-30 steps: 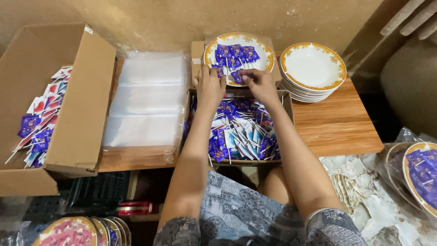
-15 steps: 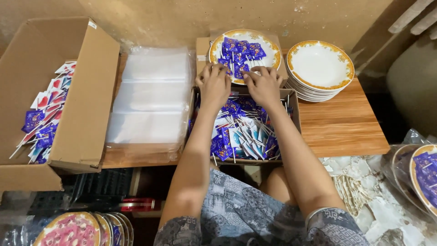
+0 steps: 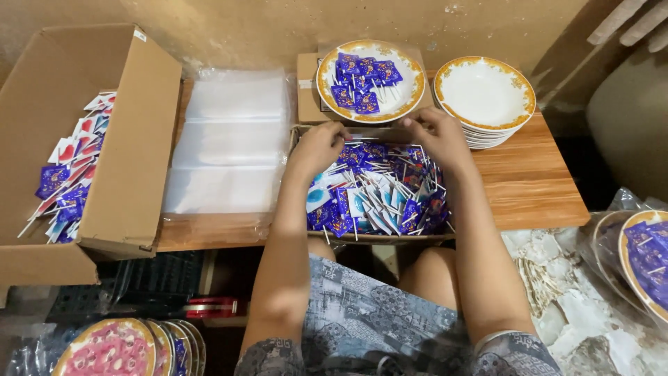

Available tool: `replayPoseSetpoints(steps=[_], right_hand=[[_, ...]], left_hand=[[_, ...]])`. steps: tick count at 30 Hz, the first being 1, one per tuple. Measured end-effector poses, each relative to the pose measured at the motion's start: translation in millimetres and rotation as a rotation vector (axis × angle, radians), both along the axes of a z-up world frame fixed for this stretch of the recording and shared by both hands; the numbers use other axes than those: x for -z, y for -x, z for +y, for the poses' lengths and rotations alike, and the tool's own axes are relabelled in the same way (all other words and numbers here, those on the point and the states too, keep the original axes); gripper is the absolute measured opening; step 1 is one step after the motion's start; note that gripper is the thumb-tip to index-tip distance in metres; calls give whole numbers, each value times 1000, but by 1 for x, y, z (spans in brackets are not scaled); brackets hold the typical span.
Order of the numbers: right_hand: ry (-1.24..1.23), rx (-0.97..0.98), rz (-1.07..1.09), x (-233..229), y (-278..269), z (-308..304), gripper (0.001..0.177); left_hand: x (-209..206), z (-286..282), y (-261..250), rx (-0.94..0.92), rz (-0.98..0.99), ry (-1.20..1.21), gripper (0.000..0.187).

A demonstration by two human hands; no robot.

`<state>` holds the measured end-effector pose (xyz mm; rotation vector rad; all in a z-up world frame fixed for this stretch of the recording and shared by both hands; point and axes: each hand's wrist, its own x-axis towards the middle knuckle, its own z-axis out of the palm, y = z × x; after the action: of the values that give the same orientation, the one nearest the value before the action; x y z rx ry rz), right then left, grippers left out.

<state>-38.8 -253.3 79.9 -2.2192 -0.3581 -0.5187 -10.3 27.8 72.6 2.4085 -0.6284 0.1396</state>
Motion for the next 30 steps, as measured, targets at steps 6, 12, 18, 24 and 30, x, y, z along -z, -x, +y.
replayPoseSetpoints(steps=[6, 12, 18, 24, 30], right_hand=[[280, -10, 439, -39, 45, -3, 23], [372, -65, 565, -20, 39, -23, 31], [422, -47, 534, 20, 10, -38, 29], [498, -7, 567, 70, -27, -42, 30], [627, 14, 531, 108, -54, -43, 39]], left_hand=[[43, -11, -13, 122, 286, -263, 50], [63, -14, -27, 54, 127, -387, 48], [88, -11, -38, 54, 107, -385, 27], [84, -12, -40, -10, 96, -299, 20], [7, -11, 6, 93, 209, -142, 23]])
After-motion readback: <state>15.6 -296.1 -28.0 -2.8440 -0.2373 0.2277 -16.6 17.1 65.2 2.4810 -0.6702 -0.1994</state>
